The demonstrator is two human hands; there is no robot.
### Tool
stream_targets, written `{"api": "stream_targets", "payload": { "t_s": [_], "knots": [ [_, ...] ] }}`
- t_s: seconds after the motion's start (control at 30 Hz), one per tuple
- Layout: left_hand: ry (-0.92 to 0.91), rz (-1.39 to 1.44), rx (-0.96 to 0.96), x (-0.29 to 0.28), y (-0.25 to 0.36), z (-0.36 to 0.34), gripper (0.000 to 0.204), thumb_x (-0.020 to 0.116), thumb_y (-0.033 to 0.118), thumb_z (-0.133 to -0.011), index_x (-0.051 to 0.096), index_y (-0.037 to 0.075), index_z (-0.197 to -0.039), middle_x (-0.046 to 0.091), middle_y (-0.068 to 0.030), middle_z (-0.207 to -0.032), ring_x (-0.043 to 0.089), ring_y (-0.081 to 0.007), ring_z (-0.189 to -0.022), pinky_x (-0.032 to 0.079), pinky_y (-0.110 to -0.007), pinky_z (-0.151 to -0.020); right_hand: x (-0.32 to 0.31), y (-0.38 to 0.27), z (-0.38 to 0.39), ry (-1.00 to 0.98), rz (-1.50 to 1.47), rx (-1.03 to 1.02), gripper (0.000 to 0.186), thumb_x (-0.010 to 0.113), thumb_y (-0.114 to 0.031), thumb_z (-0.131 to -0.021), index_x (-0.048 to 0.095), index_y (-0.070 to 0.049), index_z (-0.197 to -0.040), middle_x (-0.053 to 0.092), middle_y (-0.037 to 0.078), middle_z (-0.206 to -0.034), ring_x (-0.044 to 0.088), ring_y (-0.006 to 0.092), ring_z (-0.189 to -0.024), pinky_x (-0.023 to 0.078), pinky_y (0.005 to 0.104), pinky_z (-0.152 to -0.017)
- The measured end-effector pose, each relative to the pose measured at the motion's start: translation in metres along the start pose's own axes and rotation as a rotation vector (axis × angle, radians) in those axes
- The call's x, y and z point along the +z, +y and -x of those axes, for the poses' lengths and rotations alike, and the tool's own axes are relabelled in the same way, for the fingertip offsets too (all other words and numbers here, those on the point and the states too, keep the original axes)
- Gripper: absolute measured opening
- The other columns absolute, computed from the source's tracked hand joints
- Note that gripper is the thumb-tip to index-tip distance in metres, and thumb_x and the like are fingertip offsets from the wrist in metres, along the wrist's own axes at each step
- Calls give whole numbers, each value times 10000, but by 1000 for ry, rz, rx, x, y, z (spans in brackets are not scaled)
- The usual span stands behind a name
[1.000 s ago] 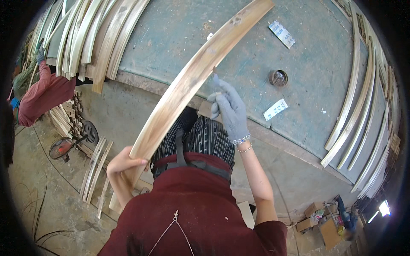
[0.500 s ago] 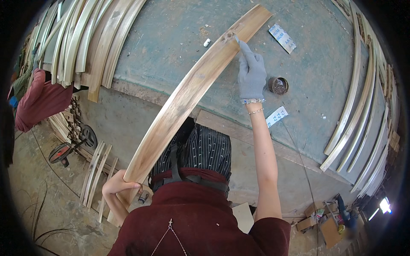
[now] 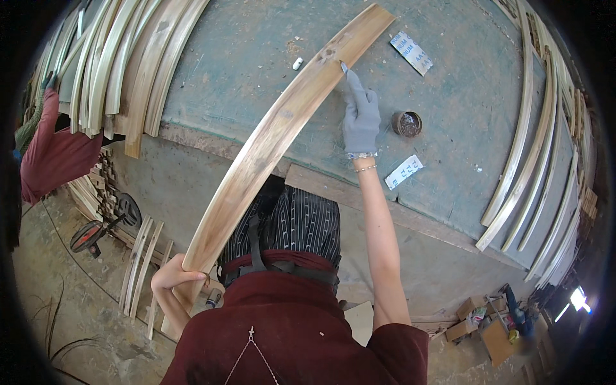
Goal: Inspecting and repairing blemishes or filling knots on curved wooden strips using a putty knife or scraping tool.
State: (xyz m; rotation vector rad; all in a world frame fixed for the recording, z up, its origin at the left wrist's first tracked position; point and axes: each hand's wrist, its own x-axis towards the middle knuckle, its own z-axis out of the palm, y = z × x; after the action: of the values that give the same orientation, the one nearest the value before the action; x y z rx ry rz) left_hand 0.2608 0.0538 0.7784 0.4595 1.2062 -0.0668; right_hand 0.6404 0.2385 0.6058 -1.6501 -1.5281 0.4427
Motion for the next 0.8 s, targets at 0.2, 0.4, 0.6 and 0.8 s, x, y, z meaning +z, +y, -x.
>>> {"api": "stream_targets", "payload": {
  "t_s": [0.2, 0.4, 0.6, 0.8],
  "knots": [
    [-19, -5, 16, -7, -6, 0, 260, 699, 140, -754, 594, -43, -907, 622, -71, -743, 586, -140, -685, 475, -294, -681, -27, -7, 13, -94, 185, 92, 438, 480, -6, -821, 528, -186, -1217, 558, 90, -825, 535, 201, -724, 444, 284, -695],
    [20, 0, -22, -5, 0, 3, 260, 701, 134, -746, 596, -48, -898, 623, -72, -732, 586, -140, -690, 473, -291, -681, -49, -9, -18, -99, 8, 96, 357, 505, -47, -816, 586, -175, -1140, 634, 102, -894, 591, 177, -715, 456, 288, -666],
    [33, -6, -28, -8, 1, 3, 277, 704, 144, -747, 592, -50, -910, 624, -68, -742, 583, -132, -691, 471, -285, -680, -65, -1, -77, -446, -34, 219, 244, 541, -141, -819, 642, -107, -1039, 663, 71, -815, 585, 134, -674, 455, 261, -641],
    [59, -78, -6, -8, 11, 6, 299, 707, 159, -748, 588, -46, -930, 621, -62, -745, 581, -124, -693, 469, -277, -681, -65, 15, -92, -712, -57, 156, 256, 542, -186, -832, 645, -99, -1049, 622, 25, -717, 522, 86, -605, 425, 227, -577]
  ]
}}
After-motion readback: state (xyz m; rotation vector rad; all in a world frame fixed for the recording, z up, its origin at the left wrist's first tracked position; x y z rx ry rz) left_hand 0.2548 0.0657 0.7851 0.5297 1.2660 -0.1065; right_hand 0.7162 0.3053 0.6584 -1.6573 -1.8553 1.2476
